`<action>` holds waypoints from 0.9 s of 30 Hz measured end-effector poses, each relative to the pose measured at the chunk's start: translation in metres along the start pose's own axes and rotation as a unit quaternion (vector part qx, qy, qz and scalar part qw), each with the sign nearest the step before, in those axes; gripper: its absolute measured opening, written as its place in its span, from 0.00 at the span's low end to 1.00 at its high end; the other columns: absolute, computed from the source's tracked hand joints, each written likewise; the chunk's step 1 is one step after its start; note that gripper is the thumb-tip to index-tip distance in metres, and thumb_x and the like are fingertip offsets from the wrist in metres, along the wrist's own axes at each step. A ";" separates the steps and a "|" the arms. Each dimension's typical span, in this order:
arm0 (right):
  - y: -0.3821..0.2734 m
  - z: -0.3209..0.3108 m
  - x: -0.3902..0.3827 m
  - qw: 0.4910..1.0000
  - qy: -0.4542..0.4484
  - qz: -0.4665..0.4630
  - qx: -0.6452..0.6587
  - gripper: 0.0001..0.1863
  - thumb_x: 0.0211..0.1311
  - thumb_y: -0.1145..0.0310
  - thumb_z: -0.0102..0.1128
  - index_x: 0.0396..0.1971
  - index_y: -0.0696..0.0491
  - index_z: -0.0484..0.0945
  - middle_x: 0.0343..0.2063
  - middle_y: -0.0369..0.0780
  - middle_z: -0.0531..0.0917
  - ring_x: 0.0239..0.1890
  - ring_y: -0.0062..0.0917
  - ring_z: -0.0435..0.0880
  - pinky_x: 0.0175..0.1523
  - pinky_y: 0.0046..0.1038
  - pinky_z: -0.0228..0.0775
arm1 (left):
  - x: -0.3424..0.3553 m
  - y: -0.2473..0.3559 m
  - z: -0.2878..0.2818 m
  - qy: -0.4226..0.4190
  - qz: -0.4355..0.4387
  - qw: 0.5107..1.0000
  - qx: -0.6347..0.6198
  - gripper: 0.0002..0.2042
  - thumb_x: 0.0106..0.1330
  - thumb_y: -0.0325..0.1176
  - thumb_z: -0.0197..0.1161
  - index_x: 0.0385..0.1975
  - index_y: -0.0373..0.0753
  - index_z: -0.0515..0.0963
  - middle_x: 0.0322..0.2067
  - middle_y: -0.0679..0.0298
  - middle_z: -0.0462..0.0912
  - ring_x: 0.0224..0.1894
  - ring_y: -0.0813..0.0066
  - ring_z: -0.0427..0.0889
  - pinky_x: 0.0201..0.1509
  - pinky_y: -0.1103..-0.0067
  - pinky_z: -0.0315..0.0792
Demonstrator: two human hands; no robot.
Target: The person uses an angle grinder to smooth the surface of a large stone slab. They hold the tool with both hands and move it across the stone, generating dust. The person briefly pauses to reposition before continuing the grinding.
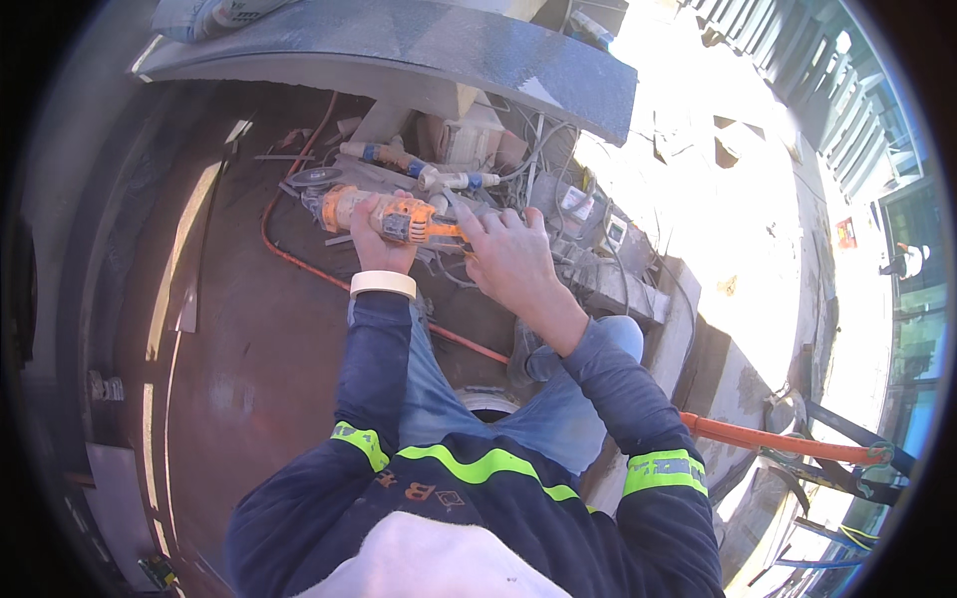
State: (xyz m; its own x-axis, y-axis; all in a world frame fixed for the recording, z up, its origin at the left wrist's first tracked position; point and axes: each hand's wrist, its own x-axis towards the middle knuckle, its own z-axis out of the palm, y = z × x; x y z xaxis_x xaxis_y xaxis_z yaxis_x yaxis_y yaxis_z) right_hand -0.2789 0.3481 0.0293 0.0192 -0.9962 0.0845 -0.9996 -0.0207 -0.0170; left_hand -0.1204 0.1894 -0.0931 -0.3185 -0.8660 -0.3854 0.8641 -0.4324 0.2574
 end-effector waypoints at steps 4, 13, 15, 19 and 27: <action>0.015 -0.011 -0.005 0.997 -0.072 0.033 -0.009 0.40 0.61 0.62 0.75 0.73 0.51 0.70 0.44 0.40 0.90 0.45 0.37 0.93 0.51 0.45 0.81 | -0.019 -0.028 0.033 -0.043 0.001 0.999 -0.002 0.21 0.67 0.37 0.72 0.54 0.37 0.74 0.50 0.55 0.81 0.57 0.56 0.85 0.66 0.56 0.82; 0.079 -0.096 -0.029 0.998 -0.004 0.025 -0.054 0.39 0.62 0.66 0.74 0.72 0.51 0.67 0.45 0.47 0.91 0.38 0.47 0.93 0.39 0.47 0.83 | -0.077 -0.072 0.139 -0.234 -0.028 0.971 0.028 0.17 0.70 0.40 0.72 0.50 0.38 0.78 0.53 0.55 0.84 0.60 0.58 0.85 0.69 0.61 0.79; 0.087 -0.104 -0.031 0.997 0.002 0.044 -0.070 0.39 0.62 0.66 0.75 0.72 0.51 0.67 0.44 0.48 0.91 0.37 0.47 0.93 0.38 0.47 0.83 | -0.078 -0.078 0.152 -0.251 -0.047 0.966 0.034 0.18 0.71 0.42 0.72 0.51 0.36 0.80 0.52 0.56 0.86 0.58 0.64 0.86 0.68 0.65 0.79; 0.104 -0.107 -0.032 0.993 0.016 0.057 -0.098 0.37 0.60 0.68 0.77 0.68 0.50 0.70 0.41 0.48 0.92 0.35 0.47 0.93 0.37 0.46 0.82 | -0.076 -0.095 0.159 -0.243 -0.045 0.968 0.039 0.22 0.72 0.43 0.72 0.57 0.35 0.78 0.56 0.54 0.85 0.63 0.61 0.84 0.72 0.63 0.77; 0.125 -0.080 -0.042 0.992 0.066 0.040 -0.102 0.27 0.60 0.72 0.74 0.58 0.50 0.73 0.34 0.41 0.90 0.31 0.38 0.92 0.32 0.38 0.81 | -0.071 -0.119 0.144 -0.235 -0.020 0.969 0.079 0.27 0.74 0.46 0.72 0.63 0.33 0.75 0.63 0.50 0.83 0.69 0.59 0.80 0.75 0.62 0.75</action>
State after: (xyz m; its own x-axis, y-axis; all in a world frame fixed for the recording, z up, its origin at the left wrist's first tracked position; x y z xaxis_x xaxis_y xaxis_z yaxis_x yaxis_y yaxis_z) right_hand -0.4058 0.3940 0.1030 -0.0490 -0.9739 0.2217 -0.9810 0.0886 0.1727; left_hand -0.2563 0.2663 0.0312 -0.5239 -0.8509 0.0384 0.7895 -0.4682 0.3967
